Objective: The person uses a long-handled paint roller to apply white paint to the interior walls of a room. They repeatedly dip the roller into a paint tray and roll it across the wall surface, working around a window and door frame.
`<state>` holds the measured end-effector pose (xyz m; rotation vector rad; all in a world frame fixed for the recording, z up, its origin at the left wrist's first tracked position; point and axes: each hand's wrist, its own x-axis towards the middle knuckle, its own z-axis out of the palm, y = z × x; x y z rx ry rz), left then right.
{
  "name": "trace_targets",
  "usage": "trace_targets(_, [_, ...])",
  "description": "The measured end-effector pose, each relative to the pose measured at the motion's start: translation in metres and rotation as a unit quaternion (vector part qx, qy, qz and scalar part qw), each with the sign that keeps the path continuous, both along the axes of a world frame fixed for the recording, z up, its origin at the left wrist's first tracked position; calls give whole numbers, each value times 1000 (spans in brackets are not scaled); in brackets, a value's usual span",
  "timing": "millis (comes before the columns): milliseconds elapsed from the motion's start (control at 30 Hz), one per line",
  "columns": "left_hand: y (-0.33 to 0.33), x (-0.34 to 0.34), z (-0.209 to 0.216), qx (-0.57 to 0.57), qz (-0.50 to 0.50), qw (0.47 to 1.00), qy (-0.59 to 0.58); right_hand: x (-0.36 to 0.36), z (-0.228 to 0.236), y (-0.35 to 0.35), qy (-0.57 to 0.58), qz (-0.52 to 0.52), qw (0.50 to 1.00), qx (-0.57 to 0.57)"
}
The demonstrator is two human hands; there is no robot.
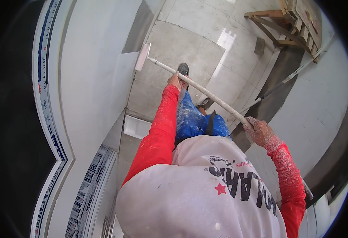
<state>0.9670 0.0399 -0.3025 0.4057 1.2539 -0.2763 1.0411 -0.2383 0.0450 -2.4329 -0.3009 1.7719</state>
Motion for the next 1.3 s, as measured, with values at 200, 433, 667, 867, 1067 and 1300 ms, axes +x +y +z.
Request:
trace_targets(200, [23,72,-2,39,-16,998,-39,56,-14,7,-62,51,995,58])
trace_targets(433, [-6,53,102,83,-5,993,-89,47,82,-32,-19,-29,998,47])
trace_targets(667, [-53,23,239,140,33,972,-186,17,188,-91,-13,-72,997,23])
trace_targets(867, [-65,14,251,158,15,967,-200,-1,181,-124,-29,-65,996,48])
trace_targets(1067, [-49,35,149,197,-1,979,-53,-4,75,-103,-40,-27,996,80])
trace_targets(1300, [-14,60,11,137,-36,989,48,31,-14,-31,2,-1,1000,7])
